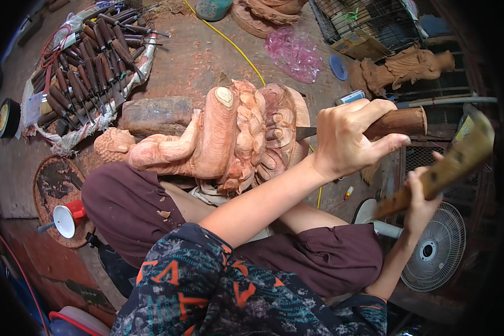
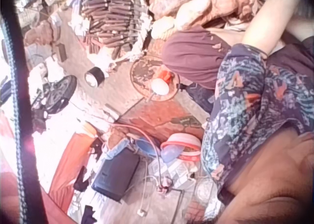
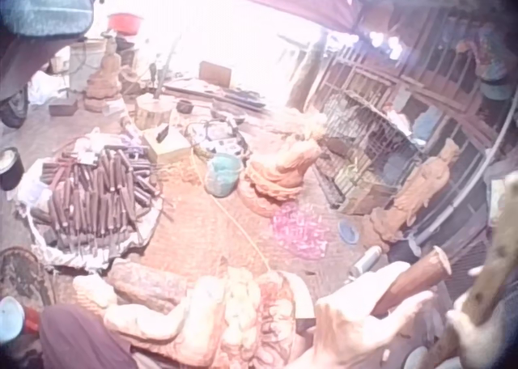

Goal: The person is carving a large wooden sculpture of a reclining figure using a chisel and a wooden mallet. They repeatedly strike the chisel to shape the wood, occasionally switching tools from a nearby collection.

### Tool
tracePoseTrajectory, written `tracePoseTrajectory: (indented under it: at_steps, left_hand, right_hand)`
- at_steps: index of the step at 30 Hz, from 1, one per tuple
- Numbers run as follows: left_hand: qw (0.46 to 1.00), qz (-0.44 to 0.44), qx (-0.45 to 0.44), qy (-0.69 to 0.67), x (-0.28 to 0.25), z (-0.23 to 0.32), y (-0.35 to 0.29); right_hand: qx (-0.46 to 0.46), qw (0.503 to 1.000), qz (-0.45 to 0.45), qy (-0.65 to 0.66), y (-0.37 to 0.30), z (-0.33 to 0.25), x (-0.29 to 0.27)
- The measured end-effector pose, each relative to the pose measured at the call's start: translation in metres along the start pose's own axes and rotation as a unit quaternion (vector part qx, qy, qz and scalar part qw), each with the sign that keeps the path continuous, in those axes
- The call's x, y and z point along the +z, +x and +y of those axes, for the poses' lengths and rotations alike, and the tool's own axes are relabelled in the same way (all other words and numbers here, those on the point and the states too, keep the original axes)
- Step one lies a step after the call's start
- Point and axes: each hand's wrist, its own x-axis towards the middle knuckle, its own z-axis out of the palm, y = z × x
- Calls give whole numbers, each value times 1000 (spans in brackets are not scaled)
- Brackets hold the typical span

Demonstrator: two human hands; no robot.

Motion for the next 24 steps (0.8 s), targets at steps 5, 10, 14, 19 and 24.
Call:
tracePoseTrajectory:
  at_steps: [5, 10, 14, 19, 24]
  left_hand:
    - [1000, -7, -9, -4, -1, -1, 0]
    - [1000, -19, -16, 14, 0, 0, 0]
    - [1000, -2, -11, 1, -1, -2, 1]
    - [1000, 11, 4, 28, -2, -4, 1]
    - [993, -33, 99, 53, -8, 7, 7]
  right_hand:
    - [59, 992, -25, 107, 6, -24, 5]
    - [15, 999, -36, 38, 5, -15, 4]
    - [30, 997, 7, 67, 5, -14, 3]
    - [51, 996, -74, -15, 2, -20, 12]
    - [76, 995, -48, 46, 4, -6, 8]
